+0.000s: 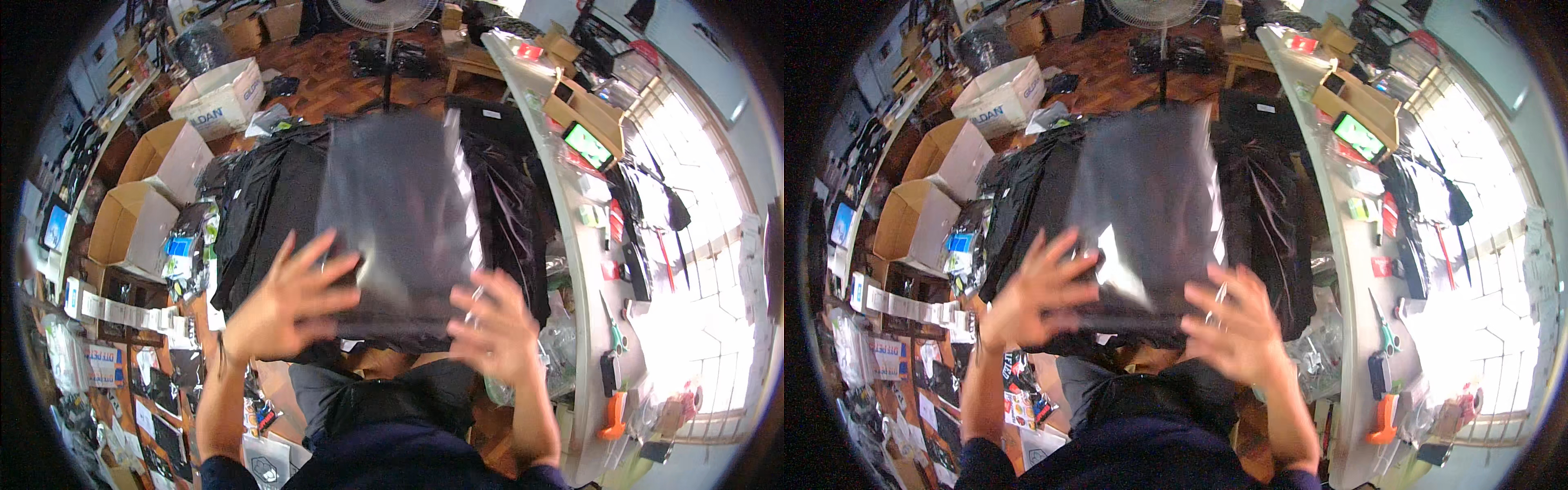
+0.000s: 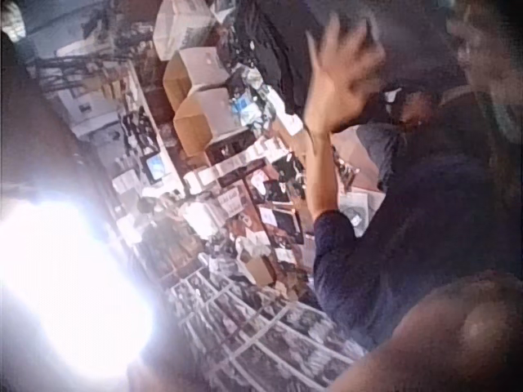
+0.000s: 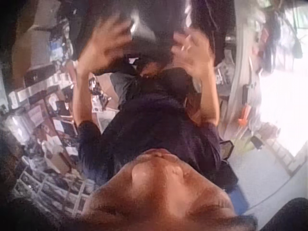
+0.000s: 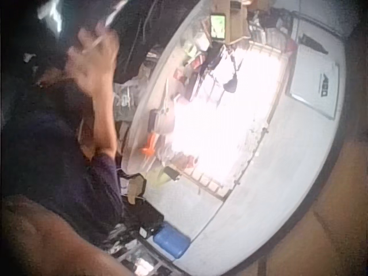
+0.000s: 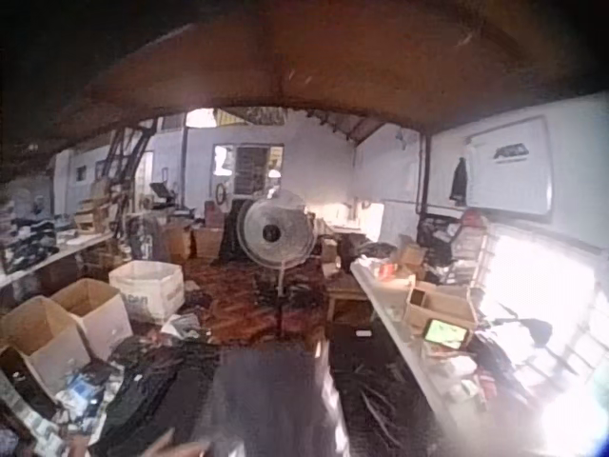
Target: The person removes a dark t-shirt from a clear plastic bag, folds it neatly on a table, and places it back into a plastic bag. The person then smooths the bag and sets it aside.
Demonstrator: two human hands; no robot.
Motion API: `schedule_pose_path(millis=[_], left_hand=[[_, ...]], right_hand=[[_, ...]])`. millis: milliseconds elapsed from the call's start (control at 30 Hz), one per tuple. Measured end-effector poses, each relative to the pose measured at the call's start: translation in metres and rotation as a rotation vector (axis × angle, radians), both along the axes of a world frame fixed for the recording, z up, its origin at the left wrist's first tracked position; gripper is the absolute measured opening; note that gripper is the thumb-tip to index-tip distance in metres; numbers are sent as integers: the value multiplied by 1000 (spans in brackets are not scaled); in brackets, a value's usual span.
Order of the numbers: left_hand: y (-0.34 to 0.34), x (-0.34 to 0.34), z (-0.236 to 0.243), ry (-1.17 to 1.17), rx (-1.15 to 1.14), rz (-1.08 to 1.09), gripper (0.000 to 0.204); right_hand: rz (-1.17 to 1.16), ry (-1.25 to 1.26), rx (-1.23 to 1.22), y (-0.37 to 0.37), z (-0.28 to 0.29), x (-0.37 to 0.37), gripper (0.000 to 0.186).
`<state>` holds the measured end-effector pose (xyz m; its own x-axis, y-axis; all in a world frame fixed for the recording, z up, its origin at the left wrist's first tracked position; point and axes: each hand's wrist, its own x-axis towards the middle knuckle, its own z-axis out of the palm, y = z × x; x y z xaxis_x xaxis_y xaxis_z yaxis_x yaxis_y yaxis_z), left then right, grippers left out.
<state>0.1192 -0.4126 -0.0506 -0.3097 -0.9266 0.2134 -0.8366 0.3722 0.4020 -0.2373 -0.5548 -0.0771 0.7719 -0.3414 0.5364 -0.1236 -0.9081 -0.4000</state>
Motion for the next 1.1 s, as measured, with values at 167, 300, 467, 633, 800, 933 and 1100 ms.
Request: schedule_pose_path(millis=[167,300,467,633,800,933,1100], left_hand=[[52,29,-12,415,96,112,69],[-21,-6,5,334,-168,278,52],[-116,-29,-102,-197,-129,380,64],[-121,-26,-104,-115,-26,475,65],[-132,-24,-116,-219,-78,434,62],[-152,-21,-115,-194,-107,536,63],[-169,-16,-142,-297,-53,565,69]], right_hand=[[18,17,496,36,-28,-37,60],[-223,-78,335,-6,-10,25,46],[-403,210,-88,-68,-71,109,75],[-339,238,54,-94,-86,114,82],[-320,301,-5,-116,-100,138,74],[-363,93,-6,-130,-97,154,70],[-407,297,-77,-131,-122,165,74]])
